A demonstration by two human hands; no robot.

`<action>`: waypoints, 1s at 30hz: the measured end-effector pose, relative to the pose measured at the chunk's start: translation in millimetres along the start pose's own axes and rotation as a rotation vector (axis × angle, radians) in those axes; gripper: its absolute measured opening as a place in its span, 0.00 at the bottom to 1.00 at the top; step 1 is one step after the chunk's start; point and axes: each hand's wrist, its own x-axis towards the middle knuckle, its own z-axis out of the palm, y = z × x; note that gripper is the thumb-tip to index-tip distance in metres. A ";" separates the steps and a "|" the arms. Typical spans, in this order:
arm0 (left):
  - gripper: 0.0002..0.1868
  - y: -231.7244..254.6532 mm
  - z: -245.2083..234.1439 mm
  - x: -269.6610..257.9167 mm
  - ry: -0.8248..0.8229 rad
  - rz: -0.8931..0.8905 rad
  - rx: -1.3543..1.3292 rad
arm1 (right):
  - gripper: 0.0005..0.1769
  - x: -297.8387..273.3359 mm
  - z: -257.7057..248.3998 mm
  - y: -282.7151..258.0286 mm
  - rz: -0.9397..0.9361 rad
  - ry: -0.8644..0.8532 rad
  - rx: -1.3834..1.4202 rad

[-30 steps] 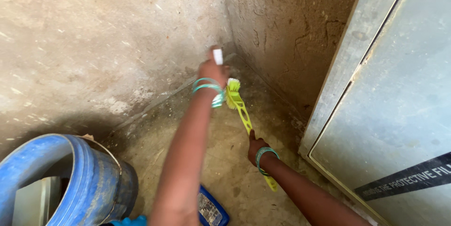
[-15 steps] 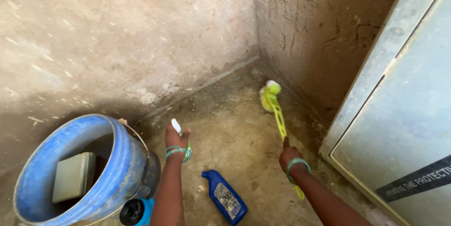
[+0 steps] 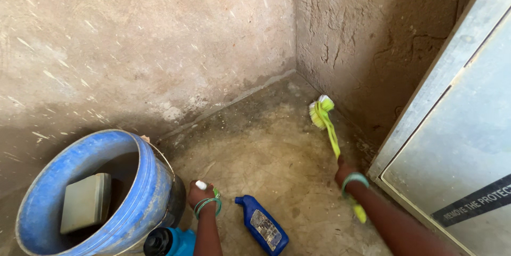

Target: The person scrubs a concrete floor using a yellow brush and cleaning agents. They dip a sponge in a blue bucket, apply liquid from a green bottle, and scrub the floor and wall base repeatedly.

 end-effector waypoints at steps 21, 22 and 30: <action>0.11 292.5 -27.1 -180.2 -0.152 1.092 -0.829 | 0.44 0.1 -50.0 -4.5 -0.034 -0.029 0.034; 0.07 325.1 -29.9 -234.1 -0.474 1.159 -0.986 | 0.44 -10.1 -44.1 -1.4 -0.030 -0.031 0.024; 0.51 401.3 -39.4 -389.6 -0.979 1.390 -0.564 | 0.43 -78.9 -33.6 82.4 -0.011 -0.114 -0.047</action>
